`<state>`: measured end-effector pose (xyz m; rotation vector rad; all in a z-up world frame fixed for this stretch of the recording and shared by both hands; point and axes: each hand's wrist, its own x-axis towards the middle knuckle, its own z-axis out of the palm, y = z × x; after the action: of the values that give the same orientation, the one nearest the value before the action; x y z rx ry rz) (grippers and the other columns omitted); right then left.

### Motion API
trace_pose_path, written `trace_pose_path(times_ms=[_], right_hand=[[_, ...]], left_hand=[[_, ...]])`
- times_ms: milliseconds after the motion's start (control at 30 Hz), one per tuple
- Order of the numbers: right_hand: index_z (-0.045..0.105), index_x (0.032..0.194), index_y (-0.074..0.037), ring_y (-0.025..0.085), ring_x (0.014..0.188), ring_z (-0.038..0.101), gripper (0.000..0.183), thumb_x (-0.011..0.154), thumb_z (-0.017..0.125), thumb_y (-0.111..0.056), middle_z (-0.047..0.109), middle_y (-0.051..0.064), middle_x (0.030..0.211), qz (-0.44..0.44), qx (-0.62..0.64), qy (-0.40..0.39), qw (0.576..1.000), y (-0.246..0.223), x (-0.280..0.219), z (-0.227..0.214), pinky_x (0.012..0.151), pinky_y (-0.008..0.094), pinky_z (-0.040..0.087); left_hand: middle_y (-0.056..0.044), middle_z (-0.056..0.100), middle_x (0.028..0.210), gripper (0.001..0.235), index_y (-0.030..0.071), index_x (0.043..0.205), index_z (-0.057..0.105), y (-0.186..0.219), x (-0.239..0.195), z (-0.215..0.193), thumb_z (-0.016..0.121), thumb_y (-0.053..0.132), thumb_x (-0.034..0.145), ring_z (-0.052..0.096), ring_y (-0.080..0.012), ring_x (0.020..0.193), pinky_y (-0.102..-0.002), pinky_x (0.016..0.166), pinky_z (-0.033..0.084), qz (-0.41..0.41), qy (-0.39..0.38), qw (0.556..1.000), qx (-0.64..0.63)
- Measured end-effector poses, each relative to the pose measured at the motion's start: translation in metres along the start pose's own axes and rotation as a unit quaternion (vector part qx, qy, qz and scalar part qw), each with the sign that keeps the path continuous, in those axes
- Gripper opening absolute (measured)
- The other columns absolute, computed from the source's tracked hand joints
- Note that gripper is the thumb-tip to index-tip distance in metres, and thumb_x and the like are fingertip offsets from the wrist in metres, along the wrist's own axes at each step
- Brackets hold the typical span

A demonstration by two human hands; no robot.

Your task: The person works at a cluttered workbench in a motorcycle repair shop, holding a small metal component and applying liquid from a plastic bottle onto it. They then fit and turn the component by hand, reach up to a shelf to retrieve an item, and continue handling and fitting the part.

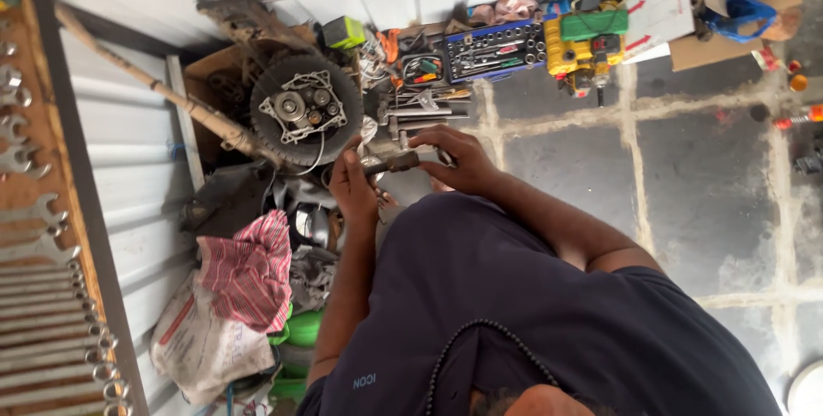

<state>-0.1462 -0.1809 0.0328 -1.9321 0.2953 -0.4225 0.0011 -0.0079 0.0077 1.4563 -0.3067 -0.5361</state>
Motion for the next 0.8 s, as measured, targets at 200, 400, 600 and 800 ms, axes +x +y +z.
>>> trace_pose_path(times_ms=[200, 400, 600, 800], right_hand=[[0.066, 0.128, -0.013, 0.016, 0.068, 0.062, 0.042, 0.088, 0.079, -0.009, 0.075, 0.006, 0.118, -0.028, 0.001, 0.019, 0.999, -0.003, 0.001, 0.000, 0.062, 0.030, 0.051], [0.070, 0.121, -0.009, 0.015, 0.064, 0.066, 0.032, 0.099, 0.069, -0.033, 0.075, 0.006, 0.085, 0.105, 0.036, 0.007, 0.994, 0.005, 0.002, 0.000, 0.059, 0.032, 0.051], [0.074, 0.099, -0.005, 0.010, 0.079, 0.071, 0.040, 0.114, 0.057, -0.038, 0.074, 0.003, 0.086, 0.158, 0.149, -0.099, 0.971, 0.044, -0.006, 0.011, 0.075, 0.028, 0.056], [0.060, 0.118, -0.005, 0.013, 0.071, 0.045, 0.048, 0.083, 0.085, -0.026, 0.063, 0.001, 0.114, 0.193, 0.178, -0.096, 0.960, 0.013, 0.003, 0.002, 0.063, 0.033, 0.038]], left_hand=[[0.007, 0.047, 0.062, 0.043, 0.001, 0.133, 0.068, 0.000, -0.001, -0.001, 0.046, 0.033, 0.114, 0.039, -0.0002, 0.050, -0.022, 0.047, 0.033, 0.006, -0.007, 1.000, 0.015], [0.008, 0.046, 0.061, 0.042, 0.003, 0.133, 0.069, 0.004, -0.003, -0.003, 0.046, 0.033, 0.114, 0.039, -0.0008, 0.050, -0.022, 0.047, 0.035, 0.003, 0.001, 0.999, 0.033], [0.007, 0.046, 0.059, 0.039, 0.005, 0.135, 0.068, -0.001, -0.005, 0.002, 0.051, 0.032, 0.112, 0.043, -0.0014, 0.050, -0.023, 0.048, 0.038, 0.021, -0.035, 0.998, 0.057], [0.008, 0.045, 0.059, 0.041, 0.006, 0.136, 0.068, 0.007, -0.001, -0.002, 0.050, 0.034, 0.112, 0.042, -0.0011, 0.049, -0.023, 0.048, 0.038, 0.015, -0.021, 0.997, 0.079]])
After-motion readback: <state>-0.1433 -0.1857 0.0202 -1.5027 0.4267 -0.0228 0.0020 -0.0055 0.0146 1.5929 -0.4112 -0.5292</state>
